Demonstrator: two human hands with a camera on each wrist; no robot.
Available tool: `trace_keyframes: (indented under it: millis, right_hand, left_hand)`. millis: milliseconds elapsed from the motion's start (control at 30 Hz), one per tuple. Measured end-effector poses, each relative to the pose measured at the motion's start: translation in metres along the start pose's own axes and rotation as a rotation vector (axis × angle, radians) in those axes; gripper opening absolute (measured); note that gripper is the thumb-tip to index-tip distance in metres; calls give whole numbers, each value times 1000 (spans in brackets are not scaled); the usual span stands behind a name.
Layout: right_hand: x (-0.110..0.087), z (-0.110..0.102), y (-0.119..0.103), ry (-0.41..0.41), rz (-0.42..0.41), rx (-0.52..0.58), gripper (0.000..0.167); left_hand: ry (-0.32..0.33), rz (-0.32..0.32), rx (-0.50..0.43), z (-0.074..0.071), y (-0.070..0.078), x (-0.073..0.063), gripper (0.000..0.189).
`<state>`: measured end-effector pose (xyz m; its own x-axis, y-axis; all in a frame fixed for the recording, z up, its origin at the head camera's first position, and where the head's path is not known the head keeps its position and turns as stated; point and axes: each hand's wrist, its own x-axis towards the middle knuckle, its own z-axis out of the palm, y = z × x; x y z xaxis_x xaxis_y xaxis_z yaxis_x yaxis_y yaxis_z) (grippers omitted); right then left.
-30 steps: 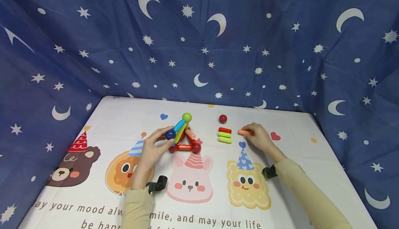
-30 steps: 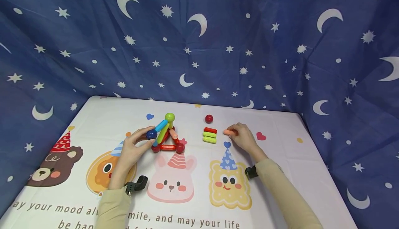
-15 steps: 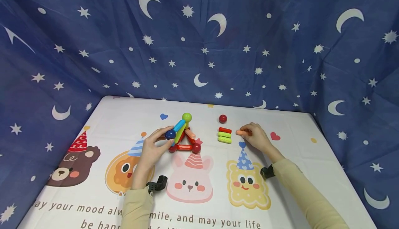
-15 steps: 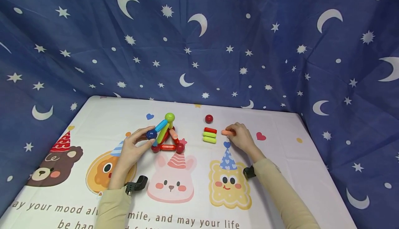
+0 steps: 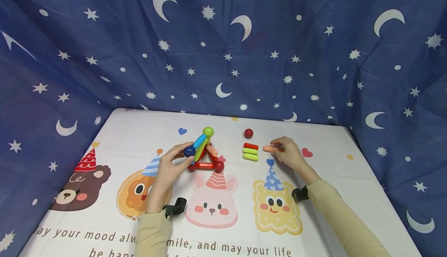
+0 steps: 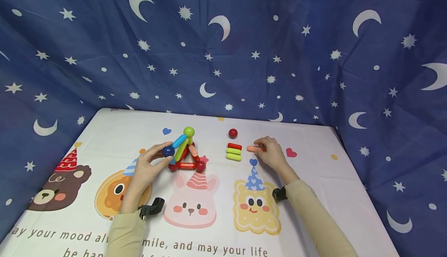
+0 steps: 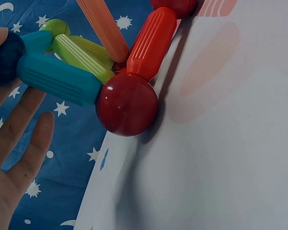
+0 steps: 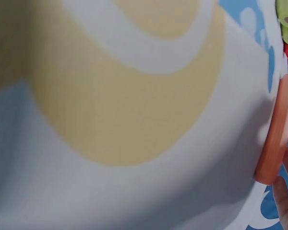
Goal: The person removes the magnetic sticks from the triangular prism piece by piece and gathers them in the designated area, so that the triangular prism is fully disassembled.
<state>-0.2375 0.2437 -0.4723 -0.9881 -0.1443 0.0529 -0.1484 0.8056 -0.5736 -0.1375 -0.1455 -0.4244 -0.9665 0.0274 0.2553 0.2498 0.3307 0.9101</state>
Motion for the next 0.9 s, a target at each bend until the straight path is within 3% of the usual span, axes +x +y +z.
trace_keyframes:
  millis: [233, 533, 733, 900]
  right_hand:
    - [-1, -5, -9, 9, -15, 49, 30]
    - [0, -7, -36, 77, -68, 99, 26]
    - [2, -2, -57, 71, -53, 197, 26]
    - [2, 8, -78, 33, -90, 280, 31]
  left_hand:
    - [24, 31, -8, 1, 1, 0, 40]
    - [29, 38, -16, 1, 2, 1, 40]
    - [28, 28, -12, 1, 2, 1, 41]
    - [27, 18, -6, 1, 3, 1, 41]
